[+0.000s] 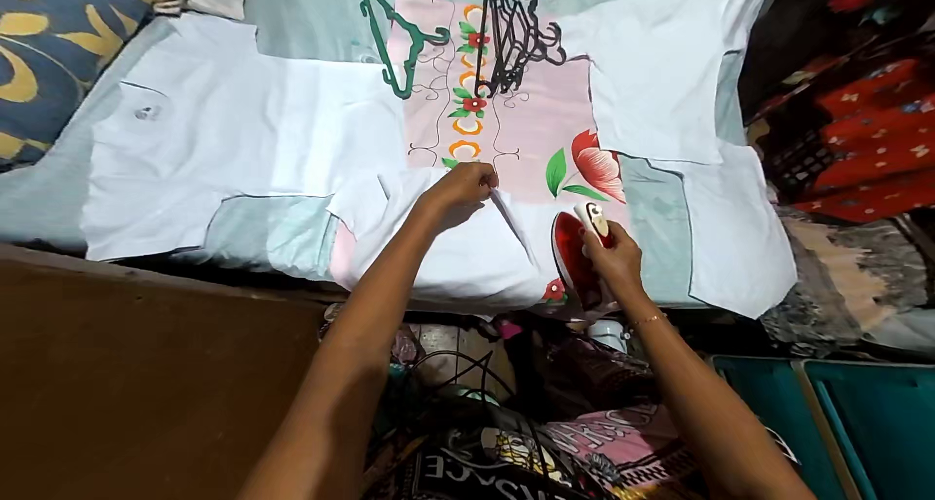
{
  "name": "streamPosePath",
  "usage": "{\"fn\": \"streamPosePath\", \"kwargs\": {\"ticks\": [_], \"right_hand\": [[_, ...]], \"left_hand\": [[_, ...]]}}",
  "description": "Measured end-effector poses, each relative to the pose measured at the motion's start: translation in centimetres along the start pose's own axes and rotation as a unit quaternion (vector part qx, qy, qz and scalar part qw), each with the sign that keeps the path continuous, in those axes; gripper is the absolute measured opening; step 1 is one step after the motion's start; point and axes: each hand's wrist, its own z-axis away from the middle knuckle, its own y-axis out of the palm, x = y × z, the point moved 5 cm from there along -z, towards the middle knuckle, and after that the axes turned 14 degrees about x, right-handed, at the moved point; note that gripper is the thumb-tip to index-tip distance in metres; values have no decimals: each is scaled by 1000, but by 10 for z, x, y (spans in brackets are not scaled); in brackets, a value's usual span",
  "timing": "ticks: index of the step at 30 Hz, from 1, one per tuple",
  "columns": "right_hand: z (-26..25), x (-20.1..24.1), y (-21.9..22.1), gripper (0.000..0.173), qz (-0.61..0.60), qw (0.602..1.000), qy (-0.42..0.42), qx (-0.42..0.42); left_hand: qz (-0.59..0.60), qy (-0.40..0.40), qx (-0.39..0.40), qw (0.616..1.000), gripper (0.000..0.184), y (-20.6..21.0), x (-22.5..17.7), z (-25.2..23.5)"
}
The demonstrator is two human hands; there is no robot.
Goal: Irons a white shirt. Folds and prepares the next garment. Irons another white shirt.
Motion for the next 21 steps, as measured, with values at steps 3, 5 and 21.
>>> {"fn": "streamPosePath", "kwargs": {"ticks": [3, 5, 21], "right_hand": [[-36, 4, -2, 42, -60, 997, 34, -24], [-56, 4, -5, 44, -92, 995, 28, -21], [25, -39, -147, 38, -128, 986, 4, -107]], "left_hand": [[-3, 9, -6, 1000, 20, 7, -11, -5], [-13, 6, -6, 1000, 21, 14, -26, -14], [-102, -44, 93, 990, 25, 109, -103, -145]]}}
